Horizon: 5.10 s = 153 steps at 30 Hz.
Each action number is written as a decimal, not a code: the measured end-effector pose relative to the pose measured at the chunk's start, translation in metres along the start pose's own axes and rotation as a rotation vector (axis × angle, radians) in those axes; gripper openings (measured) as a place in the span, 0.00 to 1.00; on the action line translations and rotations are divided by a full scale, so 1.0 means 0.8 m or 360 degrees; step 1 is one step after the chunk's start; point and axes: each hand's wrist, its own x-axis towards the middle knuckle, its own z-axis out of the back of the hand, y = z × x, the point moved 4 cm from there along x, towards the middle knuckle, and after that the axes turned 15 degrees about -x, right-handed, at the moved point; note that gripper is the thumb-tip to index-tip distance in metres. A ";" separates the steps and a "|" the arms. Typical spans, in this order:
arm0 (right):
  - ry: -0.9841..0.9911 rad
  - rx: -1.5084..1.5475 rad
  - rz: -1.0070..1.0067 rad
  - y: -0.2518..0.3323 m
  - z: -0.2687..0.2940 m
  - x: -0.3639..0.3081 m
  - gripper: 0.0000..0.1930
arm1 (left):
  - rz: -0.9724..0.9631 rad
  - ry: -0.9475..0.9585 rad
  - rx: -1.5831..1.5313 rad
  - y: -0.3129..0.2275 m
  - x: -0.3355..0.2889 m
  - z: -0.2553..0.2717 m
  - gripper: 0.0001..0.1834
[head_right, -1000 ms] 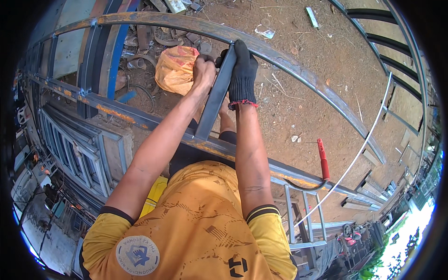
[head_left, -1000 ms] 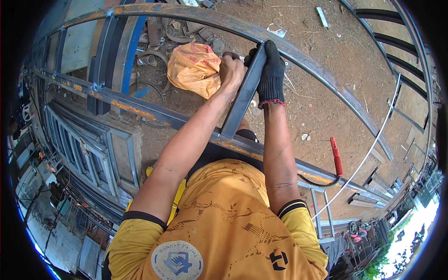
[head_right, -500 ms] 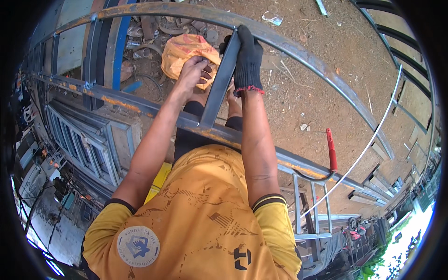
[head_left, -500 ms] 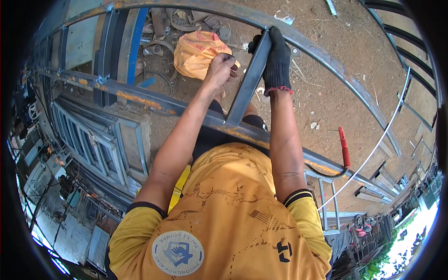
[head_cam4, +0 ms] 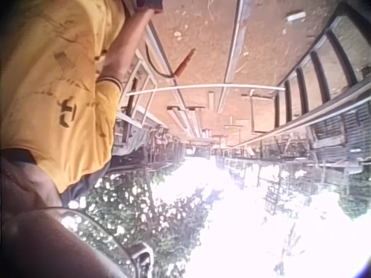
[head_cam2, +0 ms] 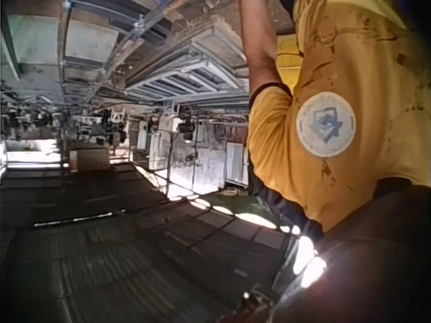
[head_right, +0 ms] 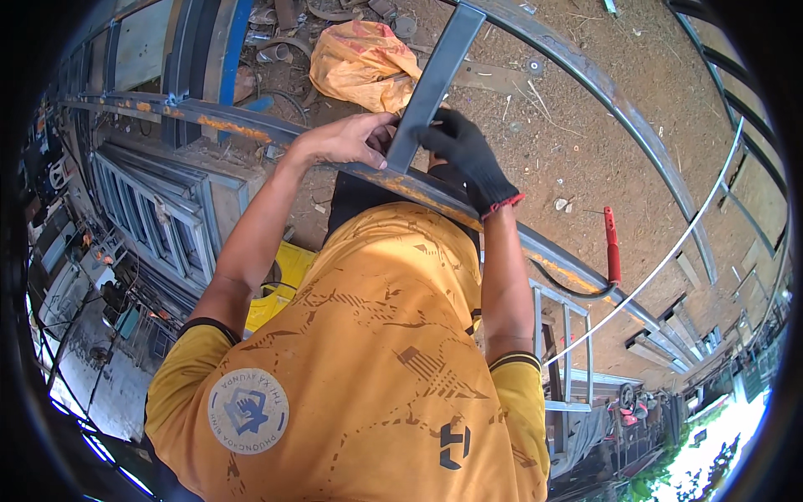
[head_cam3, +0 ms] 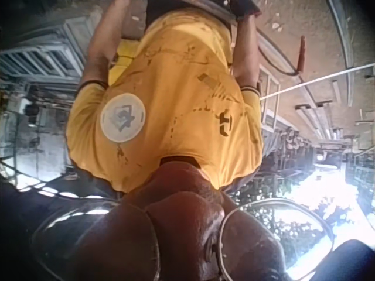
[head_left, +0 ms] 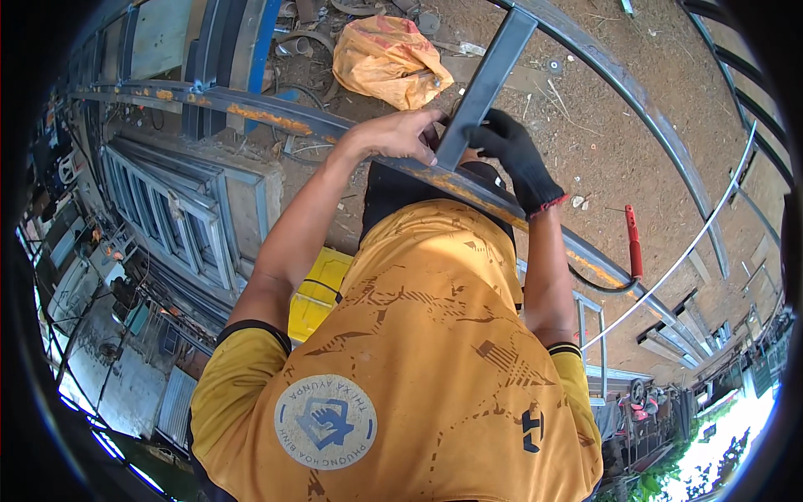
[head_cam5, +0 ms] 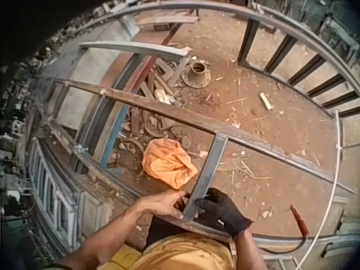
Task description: Welding metal segments together to construct a large frame structure.
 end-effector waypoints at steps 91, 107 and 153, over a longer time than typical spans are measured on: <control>-0.0479 0.1377 0.0446 0.082 0.081 0.137 0.21 | -0.0134 -0.0123 0.0222 -0.014 -0.010 -0.017 0.31; -0.0659 0.1173 0.0428 0.081 0.081 0.136 0.20 | -0.0153 -0.0104 0.0125 0.003 0.000 -0.016 0.38; -0.0509 0.1071 0.0576 0.100 0.070 0.108 0.24 | 0.0091 0.0103 -0.0404 0.014 0.009 0.004 0.30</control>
